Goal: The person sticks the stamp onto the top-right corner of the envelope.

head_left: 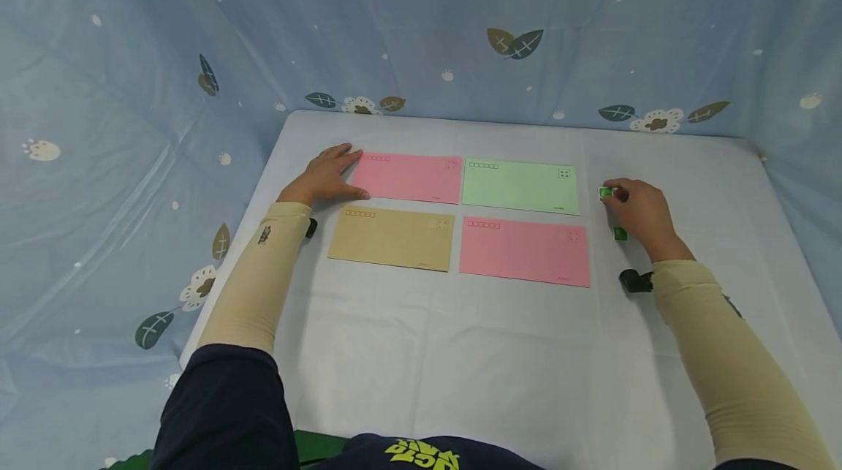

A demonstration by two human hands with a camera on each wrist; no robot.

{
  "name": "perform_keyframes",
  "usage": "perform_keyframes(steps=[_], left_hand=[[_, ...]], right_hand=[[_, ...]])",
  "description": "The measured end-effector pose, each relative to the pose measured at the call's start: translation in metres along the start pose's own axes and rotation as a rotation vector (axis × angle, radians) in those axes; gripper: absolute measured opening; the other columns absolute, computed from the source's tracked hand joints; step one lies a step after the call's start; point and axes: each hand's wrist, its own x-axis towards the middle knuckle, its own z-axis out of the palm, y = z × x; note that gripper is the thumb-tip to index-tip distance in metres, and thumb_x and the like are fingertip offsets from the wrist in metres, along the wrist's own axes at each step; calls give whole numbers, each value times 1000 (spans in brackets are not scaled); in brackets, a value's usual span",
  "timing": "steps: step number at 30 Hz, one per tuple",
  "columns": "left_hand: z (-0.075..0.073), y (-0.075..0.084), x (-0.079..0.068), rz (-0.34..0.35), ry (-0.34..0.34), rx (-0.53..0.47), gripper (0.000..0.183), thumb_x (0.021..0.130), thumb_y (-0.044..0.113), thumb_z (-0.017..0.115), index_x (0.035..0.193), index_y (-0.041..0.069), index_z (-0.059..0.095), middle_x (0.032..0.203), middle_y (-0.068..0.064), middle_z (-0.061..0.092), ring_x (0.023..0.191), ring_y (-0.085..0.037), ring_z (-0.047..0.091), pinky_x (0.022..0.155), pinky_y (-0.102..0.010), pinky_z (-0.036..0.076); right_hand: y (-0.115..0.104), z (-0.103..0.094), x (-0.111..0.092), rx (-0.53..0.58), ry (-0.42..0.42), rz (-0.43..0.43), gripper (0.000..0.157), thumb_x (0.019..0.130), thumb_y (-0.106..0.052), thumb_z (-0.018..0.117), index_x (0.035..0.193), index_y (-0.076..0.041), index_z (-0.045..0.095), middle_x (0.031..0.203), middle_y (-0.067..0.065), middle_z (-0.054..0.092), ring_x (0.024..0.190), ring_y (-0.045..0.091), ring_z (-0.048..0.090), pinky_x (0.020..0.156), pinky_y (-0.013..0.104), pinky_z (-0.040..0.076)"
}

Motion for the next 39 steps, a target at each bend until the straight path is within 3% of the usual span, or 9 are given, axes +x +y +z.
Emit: perform_keyframes(steps=[23, 39], left_hand=[[1, 1, -1, -11, -3, -15, 110, 80, 57, 82, 164, 16, 23, 171, -10, 8, 156, -34, 2, 125, -57, 7], [1, -2, 0, 9, -1, -16, 110, 80, 55, 82, 164, 15, 23, 171, -11, 9, 156, -35, 3, 124, -58, 8]], right_hand=[[-7, -8, -5, 93, 31, 47, 36, 105, -15, 57, 139, -2, 60, 114, 25, 62, 97, 36, 54, 73, 44, 46], [-15, -10, -5, 120, 25, 63, 40, 106, -21, 57, 142, -5, 59, 116, 23, 61, 97, 34, 52, 73, 43, 45]])
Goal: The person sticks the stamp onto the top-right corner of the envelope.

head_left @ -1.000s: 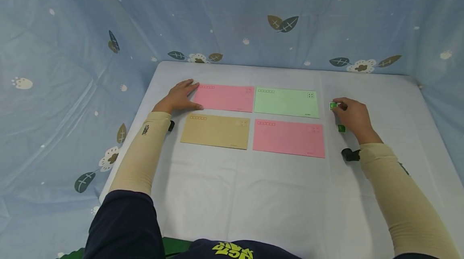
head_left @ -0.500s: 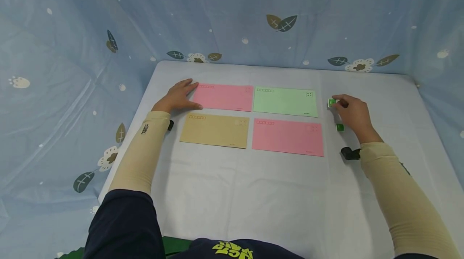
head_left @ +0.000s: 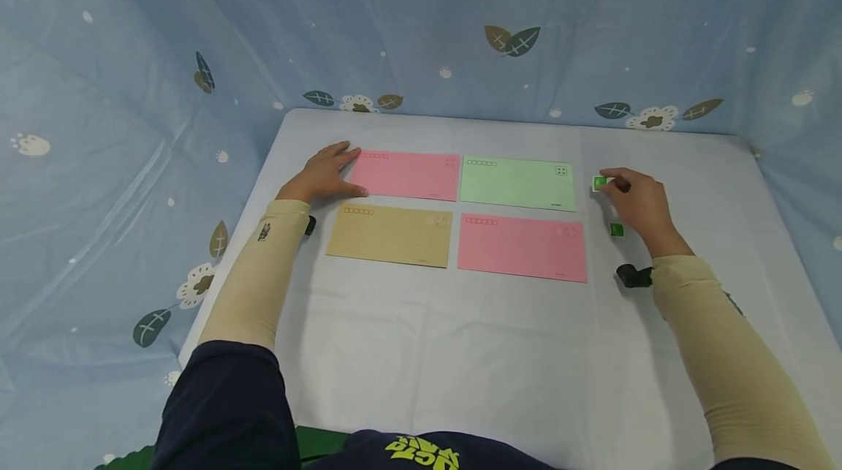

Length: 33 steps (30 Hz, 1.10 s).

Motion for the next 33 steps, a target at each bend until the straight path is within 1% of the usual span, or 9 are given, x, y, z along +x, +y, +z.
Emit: perform_keyframes(steps=[7, 13, 18, 26, 33], left_hand=[[2, -3, 4, 0, 0, 5, 110, 80, 57, 81, 164, 17, 23, 171, -10, 9, 156, -34, 3, 124, -57, 8], [2, -4, 4, 6, 2, -1, 111, 79, 57, 81, 164, 15, 24, 171, -12, 10, 156, -35, 3, 124, -57, 8], [2, -5, 4, 10, -1, -5, 110, 80, 58, 81, 164, 15, 24, 171, -12, 10, 156, -35, 3, 124, -58, 7], [2, -2, 4, -2, 2, 6, 110, 80, 56, 82, 164, 15, 24, 171, -11, 10, 156, -34, 3, 125, -56, 8], [2, 0, 2, -14, 15, 5, 111, 79, 56, 83, 163, 15, 25, 171, -11, 10, 156, -34, 3, 125, -54, 7]], right_hand=[[-4, 2, 0, 7, -2, -1, 40, 106, -21, 57, 143, -5, 58, 117, 23, 61, 97, 34, 51, 73, 43, 45], [-9, 5, 1, 16, 7, -19, 39, 106, -18, 57, 142, -5, 59, 116, 22, 61, 96, 34, 52, 73, 43, 45], [-13, 8, 1, 14, 9, -18, 38, 105, -17, 57, 141, -5, 59, 116, 23, 62, 96, 34, 53, 74, 43, 45], [-17, 11, 0, 7, 3, -44, 38, 106, -18, 56, 142, -5, 59, 115, 22, 62, 94, 33, 53, 73, 43, 45], [-20, 11, 1, 25, -2, -65, 38, 106, -21, 56, 141, -6, 60, 116, 21, 62, 95, 32, 53, 75, 43, 45]])
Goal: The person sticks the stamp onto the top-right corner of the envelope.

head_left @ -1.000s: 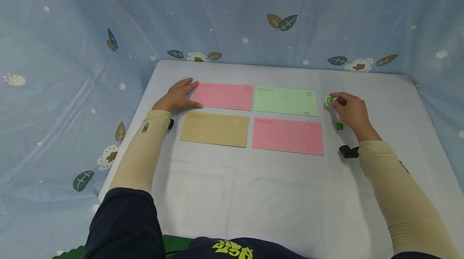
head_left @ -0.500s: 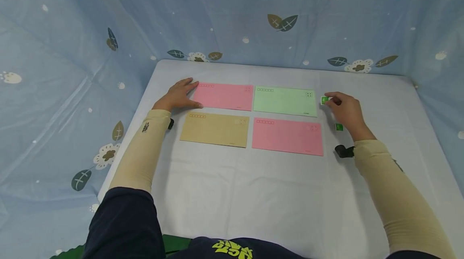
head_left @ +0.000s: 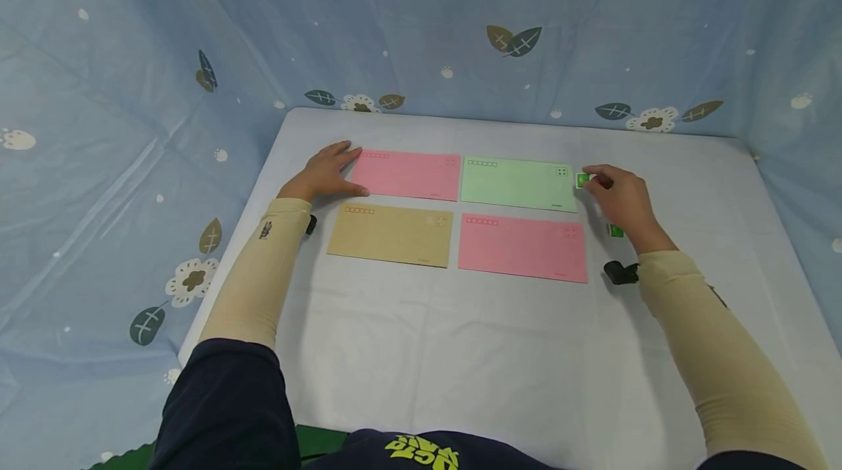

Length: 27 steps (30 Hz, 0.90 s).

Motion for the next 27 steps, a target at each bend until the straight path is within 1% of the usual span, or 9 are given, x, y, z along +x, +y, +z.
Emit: perform_keyframes(steps=[7, 12, 18, 27], left_hand=[[-1, 1, -2, -3, -4, -8, 111, 79, 57, 82, 164, 16, 23, 171, -10, 8, 157, -33, 3, 125, -55, 7], [-3, 4, -1, 8, -3, -2, 110, 79, 57, 82, 163, 15, 25, 171, -12, 10, 156, -35, 4, 125, -56, 7], [-2, 2, 0, 5, -5, 7, 111, 79, 58, 82, 163, 15, 25, 171, -12, 10, 156, -35, 4, 125, -56, 7], [-2, 1, -1, 14, 1, 4, 111, 78, 57, 82, 163, 15, 26, 170, -12, 11, 156, -35, 4, 124, -57, 7]], right_hand=[[-4, 2, 2, 7, 4, -19, 38, 106, -21, 56, 141, -6, 61, 115, 21, 63, 91, 31, 53, 71, 41, 44], [-9, 4, 1, 22, 5, -29, 38, 106, -22, 57, 140, -7, 62, 113, 20, 64, 89, 29, 53, 67, 38, 44], [-12, 5, 2, 47, -10, -14, 39, 106, -24, 57, 141, -8, 61, 115, 19, 63, 93, 28, 52, 70, 39, 43], [-16, 8, 4, 48, -8, -32, 38, 105, -23, 58, 140, -7, 61, 113, 19, 64, 92, 29, 52, 69, 38, 42]])
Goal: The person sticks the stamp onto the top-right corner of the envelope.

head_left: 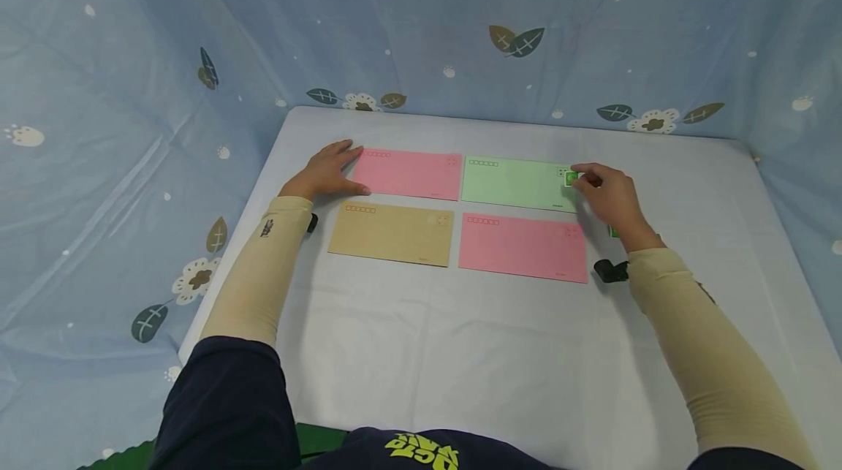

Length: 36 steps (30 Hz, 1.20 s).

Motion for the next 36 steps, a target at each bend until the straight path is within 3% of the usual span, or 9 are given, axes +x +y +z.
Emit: perform_keyframes(steps=[24, 36], left_hand=[[-1, 2, -1, -5, -4, 13, 110, 79, 58, 81, 163, 14, 25, 170, -13, 10, 156, -36, 4, 125, -56, 7], [-1, 3, -1, -15, -4, 16, 110, 79, 58, 81, 163, 15, 25, 170, -12, 10, 156, -35, 4, 124, -57, 7]], right_hand=[[-10, 9, 5, 29, -9, -45, 36, 105, -24, 58, 138, -9, 63, 111, 17, 65, 86, 26, 50, 64, 33, 40], [-17, 12, 6, 41, -26, -33, 37, 105, -24, 58, 139, -9, 63, 112, 17, 65, 92, 27, 53, 68, 35, 42]])
